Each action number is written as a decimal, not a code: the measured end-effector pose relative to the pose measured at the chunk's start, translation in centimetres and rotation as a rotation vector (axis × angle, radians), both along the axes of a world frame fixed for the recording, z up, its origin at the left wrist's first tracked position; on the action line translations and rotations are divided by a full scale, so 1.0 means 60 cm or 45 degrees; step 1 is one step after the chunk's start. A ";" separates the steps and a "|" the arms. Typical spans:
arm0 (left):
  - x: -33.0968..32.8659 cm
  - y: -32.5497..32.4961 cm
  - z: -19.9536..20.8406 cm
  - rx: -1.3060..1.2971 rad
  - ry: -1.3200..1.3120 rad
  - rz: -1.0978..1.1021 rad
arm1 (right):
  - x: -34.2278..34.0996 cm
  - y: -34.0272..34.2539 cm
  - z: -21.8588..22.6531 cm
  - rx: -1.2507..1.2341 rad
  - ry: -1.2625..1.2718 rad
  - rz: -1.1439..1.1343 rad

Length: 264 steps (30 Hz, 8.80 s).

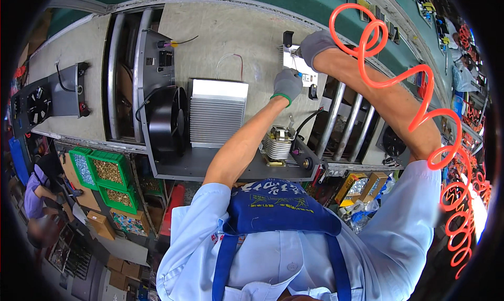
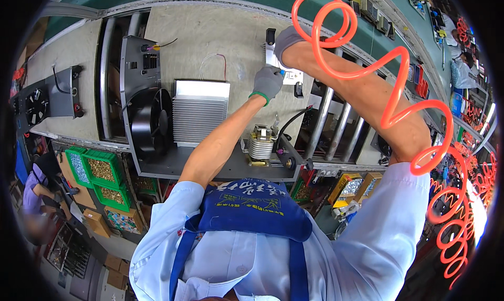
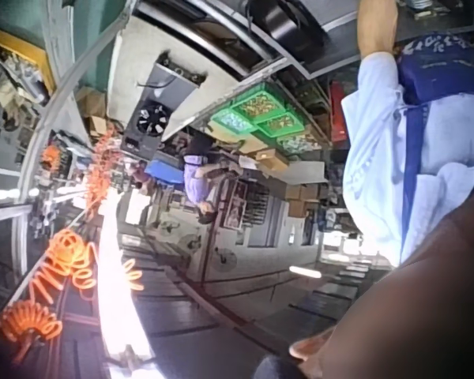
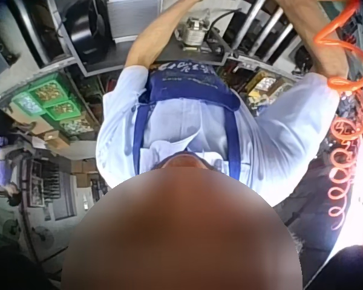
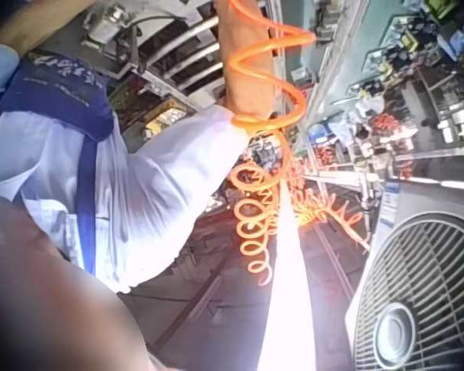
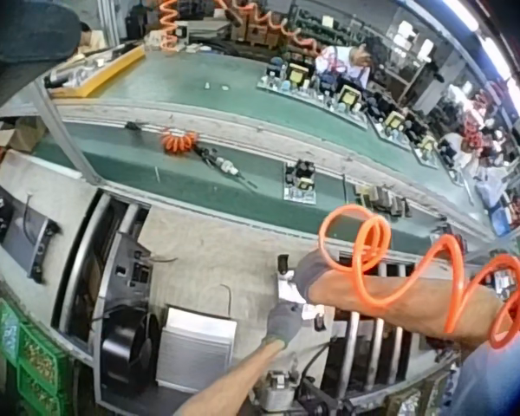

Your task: Assembling electrical components onto a metal base using a pneumatic screwdriver.

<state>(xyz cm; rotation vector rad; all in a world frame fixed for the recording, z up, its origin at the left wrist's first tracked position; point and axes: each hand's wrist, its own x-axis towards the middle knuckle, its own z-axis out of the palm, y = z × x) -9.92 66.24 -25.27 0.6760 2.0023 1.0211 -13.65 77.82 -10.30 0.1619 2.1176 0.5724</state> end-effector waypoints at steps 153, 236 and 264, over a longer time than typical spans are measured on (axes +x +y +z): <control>-0.034 -0.789 0.153 0.253 -1.388 -0.223 | 0.455 -1.052 0.060 -0.998 1.692 -2.229; -0.576 -1.058 0.044 -0.118 0.671 -0.080 | 0.245 -1.066 0.082 -0.776 1.723 -2.342; -0.238 -0.832 0.124 0.134 -0.131 -0.177 | 0.247 -0.958 0.039 -1.145 1.784 -2.215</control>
